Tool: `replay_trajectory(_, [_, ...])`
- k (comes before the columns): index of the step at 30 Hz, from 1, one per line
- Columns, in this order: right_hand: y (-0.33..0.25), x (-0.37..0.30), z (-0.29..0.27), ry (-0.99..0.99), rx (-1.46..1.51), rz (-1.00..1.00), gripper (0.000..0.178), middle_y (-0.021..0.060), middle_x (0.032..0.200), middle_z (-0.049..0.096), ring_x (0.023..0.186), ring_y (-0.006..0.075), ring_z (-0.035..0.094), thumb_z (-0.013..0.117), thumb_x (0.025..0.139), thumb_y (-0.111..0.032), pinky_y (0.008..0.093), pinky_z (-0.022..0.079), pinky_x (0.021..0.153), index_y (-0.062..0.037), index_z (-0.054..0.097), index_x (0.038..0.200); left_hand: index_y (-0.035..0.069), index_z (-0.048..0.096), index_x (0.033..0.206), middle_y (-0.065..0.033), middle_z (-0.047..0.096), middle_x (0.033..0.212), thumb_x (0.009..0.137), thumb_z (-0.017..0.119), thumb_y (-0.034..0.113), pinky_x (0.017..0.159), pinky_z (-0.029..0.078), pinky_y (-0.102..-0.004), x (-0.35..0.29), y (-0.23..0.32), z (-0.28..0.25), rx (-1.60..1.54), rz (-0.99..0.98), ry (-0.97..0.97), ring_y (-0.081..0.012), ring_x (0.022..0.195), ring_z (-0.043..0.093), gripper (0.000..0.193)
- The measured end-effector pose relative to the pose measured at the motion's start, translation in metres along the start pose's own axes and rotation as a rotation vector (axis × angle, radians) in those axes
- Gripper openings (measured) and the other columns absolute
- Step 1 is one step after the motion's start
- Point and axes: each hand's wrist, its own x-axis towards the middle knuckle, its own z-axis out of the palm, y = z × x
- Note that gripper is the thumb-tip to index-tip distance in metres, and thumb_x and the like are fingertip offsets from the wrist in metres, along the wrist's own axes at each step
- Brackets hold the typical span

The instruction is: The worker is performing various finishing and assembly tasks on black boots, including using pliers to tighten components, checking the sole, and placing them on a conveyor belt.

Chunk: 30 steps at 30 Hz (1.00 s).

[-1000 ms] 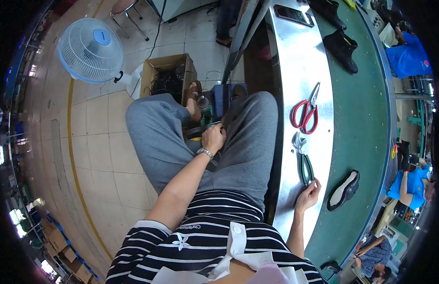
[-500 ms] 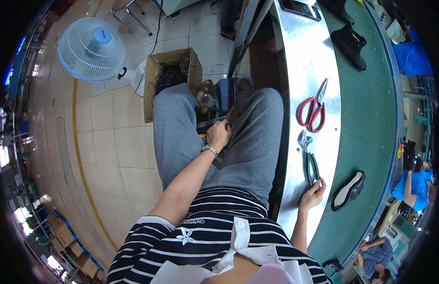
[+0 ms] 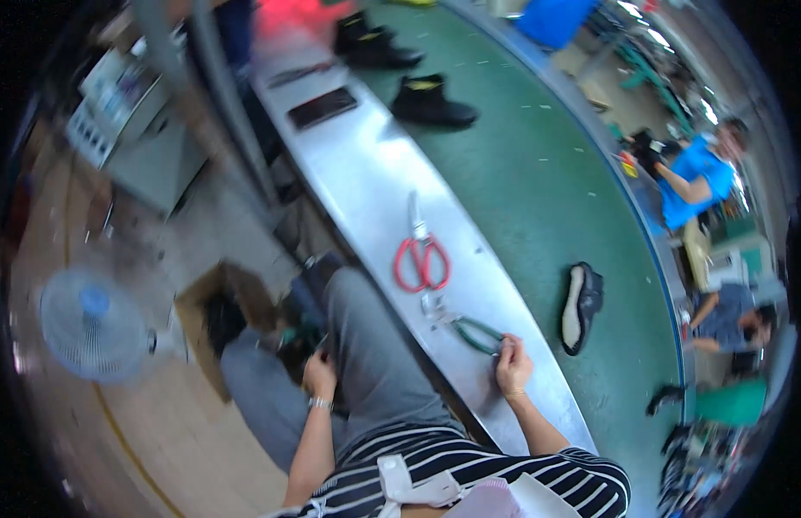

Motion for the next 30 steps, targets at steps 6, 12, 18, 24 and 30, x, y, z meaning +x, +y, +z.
replay_trajectory(6, [-0.005, -0.003, -0.001, -0.015, 0.004, 0.017, 0.013, 0.0088, 0.056, 0.058, 0.051, 0.0266, 0.061, 0.055, 0.094, -0.020, 0.0380, 0.045, 0.048, -0.0159, 0.063, 0.102, 0.009, 0.069, 0.104, -0.0196, 0.068, 0.097, 0.084, 0.060, 0.024, 0.075, 0.049, -0.0450, 0.010, -0.018, 0.007, 0.037, -0.056, -0.062, -0.0390, 0.092, 0.063, 0.027])
replay_trajectory(12, [-0.005, -0.003, 0.000, 0.106, 0.038, -0.055, 0.013, 0.0088, 0.059, 0.061, 0.053, 0.0272, 0.063, 0.056, 0.093, -0.021, 0.0384, 0.048, 0.049, -0.0158, 0.063, 0.102, 0.004, 0.068, 0.107, -0.0207, 0.067, 0.102, 0.082, 0.058, 0.017, 0.077, 0.049, -0.0423, 0.023, -0.014, 0.012, 0.032, -0.056, -0.099, -0.0396, 0.095, 0.063, 0.029])
replay_trajectory(18, [0.000, 0.000, 0.009, 0.032, 0.076, -0.012, 0.017, 0.0114, 0.068, 0.065, 0.060, 0.0310, 0.065, 0.058, 0.092, -0.027, 0.0418, 0.050, 0.052, -0.0167, 0.061, 0.104, -0.004, 0.063, 0.110, -0.0246, 0.066, 0.108, 0.079, 0.062, 0.014, 0.083, 0.048, -0.0432, 0.059, -0.043, 0.024, -0.174, 0.096, -0.323, -0.0378, 0.097, 0.063, 0.036])
replay_trajectory(24, [0.007, 0.000, 0.005, 0.083, 0.077, -0.043, 0.016, 0.0095, 0.068, 0.064, 0.060, 0.0305, 0.064, 0.055, 0.093, -0.028, 0.0420, 0.049, 0.052, -0.0166, 0.059, 0.103, -0.004, 0.063, 0.111, -0.0251, 0.065, 0.109, 0.079, 0.062, 0.014, 0.083, 0.048, -0.0435, 0.103, 0.000, 0.023, -0.042, 0.247, -0.406, -0.0380, 0.097, 0.063, 0.037])
replay_trajectory(30, [0.007, -0.009, 0.005, 0.098, 0.077, -0.060, 0.016, 0.0101, 0.069, 0.063, 0.060, 0.0301, 0.064, 0.054, 0.093, -0.028, 0.0420, 0.049, 0.052, -0.0168, 0.057, 0.104, -0.004, 0.062, 0.112, -0.0257, 0.065, 0.109, 0.078, 0.063, 0.014, 0.084, 0.048, -0.0437, 0.108, 0.019, 0.032, -0.048, 0.238, -0.354, -0.0382, 0.097, 0.063, 0.039])
